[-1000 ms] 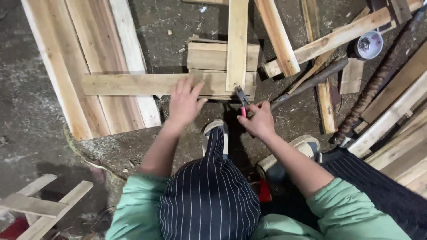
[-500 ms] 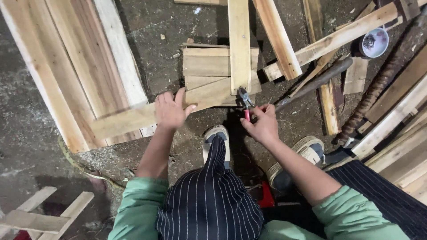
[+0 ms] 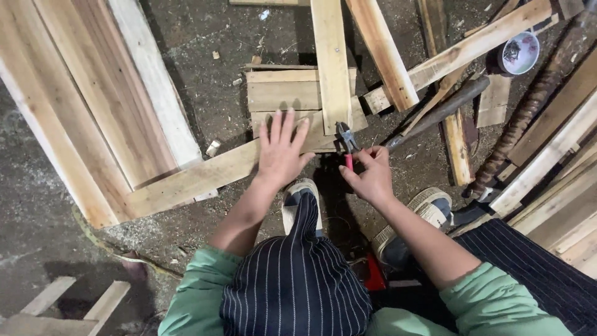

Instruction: Removing nails from wooden planks using pliers in a workshop environment.

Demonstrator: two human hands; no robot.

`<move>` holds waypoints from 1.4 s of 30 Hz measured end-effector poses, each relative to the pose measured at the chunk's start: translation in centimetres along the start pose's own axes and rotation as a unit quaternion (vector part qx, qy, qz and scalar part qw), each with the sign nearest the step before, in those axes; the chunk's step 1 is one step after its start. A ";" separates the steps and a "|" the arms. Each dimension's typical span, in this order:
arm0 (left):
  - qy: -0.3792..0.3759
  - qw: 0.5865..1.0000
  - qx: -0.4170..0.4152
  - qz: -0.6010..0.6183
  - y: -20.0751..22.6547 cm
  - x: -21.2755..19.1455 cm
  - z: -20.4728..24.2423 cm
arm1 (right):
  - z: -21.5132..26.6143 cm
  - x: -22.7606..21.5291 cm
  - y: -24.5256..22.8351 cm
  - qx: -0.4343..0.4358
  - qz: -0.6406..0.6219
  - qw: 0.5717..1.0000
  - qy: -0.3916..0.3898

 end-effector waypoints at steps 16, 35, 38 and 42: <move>-0.165 0.985 -0.036 -0.032 -0.8 4.4 -0.1 | 0.1 1.4 -2.1 0.051 0.153 0.985 -0.066; -0.057 0.998 -0.006 -0.026 -0.4 4.4 0.1 | -3.2 0.0 -2.4 -0.014 0.456 0.878 -0.148; -0.056 0.998 -0.007 -0.035 -0.5 4.5 -0.2 | -3.8 -2.5 -7.0 -0.137 0.550 0.824 -0.001; -0.082 0.996 -0.007 -0.039 -0.4 4.6 0.1 | -3.9 -3.0 -11.0 -0.255 0.598 0.754 0.095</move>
Point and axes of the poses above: each hand's wrist, its own z-axis away from the middle knuckle, its own x-axis out of the palm, y = z × x, the point moved 10 cm from there along -z, towards the middle knuckle, and after that the axes turned 2 degrees about -x, right-handed, at the moved point
